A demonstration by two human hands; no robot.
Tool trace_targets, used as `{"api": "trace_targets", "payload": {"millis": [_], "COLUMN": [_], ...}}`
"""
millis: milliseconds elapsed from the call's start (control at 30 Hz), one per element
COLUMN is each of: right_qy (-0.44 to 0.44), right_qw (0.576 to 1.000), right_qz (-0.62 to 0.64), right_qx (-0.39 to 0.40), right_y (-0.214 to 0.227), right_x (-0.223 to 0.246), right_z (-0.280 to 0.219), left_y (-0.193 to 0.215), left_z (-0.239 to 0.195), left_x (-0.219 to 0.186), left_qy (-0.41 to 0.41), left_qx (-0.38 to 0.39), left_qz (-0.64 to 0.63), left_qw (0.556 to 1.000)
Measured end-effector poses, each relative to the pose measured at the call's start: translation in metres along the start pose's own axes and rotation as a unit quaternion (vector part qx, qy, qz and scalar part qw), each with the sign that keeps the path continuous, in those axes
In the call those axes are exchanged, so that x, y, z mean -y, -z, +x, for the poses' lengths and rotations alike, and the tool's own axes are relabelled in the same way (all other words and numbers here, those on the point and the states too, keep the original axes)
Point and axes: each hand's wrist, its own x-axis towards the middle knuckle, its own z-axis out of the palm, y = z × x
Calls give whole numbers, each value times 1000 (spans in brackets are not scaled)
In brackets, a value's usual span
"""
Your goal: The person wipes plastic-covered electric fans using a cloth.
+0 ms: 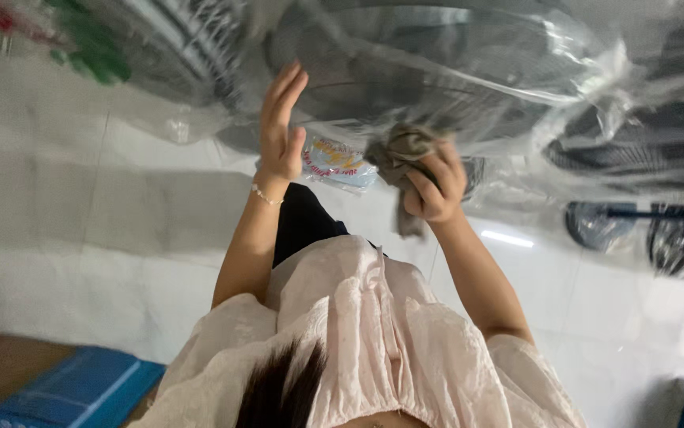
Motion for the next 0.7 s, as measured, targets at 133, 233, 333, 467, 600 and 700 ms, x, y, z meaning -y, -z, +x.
{"api": "trace_targets", "payload": {"millis": [133,233,333,467,600,700], "right_qy": [93,112,144,146,130,115], "right_qw": [993,982,962,925,931,952], "right_qz": [-60,-147,-178,-153,-104,-73], "right_qx": [-40,51,150,316,324,273], "right_y": [-28,-70,-100,-89,-48,-28], "right_x": [5,-11,-31,-65,-55,-27], "right_z": [68,71,16,-65,-70,-24], "left_y": [-4,-3,-3,-5,-3,7], "left_z": [9,16,19,15,15,15], "left_x": [4,2,0,2,0,-4], "left_qy": [-3,34,31,36,25,36], "left_qx": [-16,-18,14,43,58,41], "left_qz": [-11,2,26,-4,-84,-108], "left_qw": [1000,999,999,998,994,993]}}
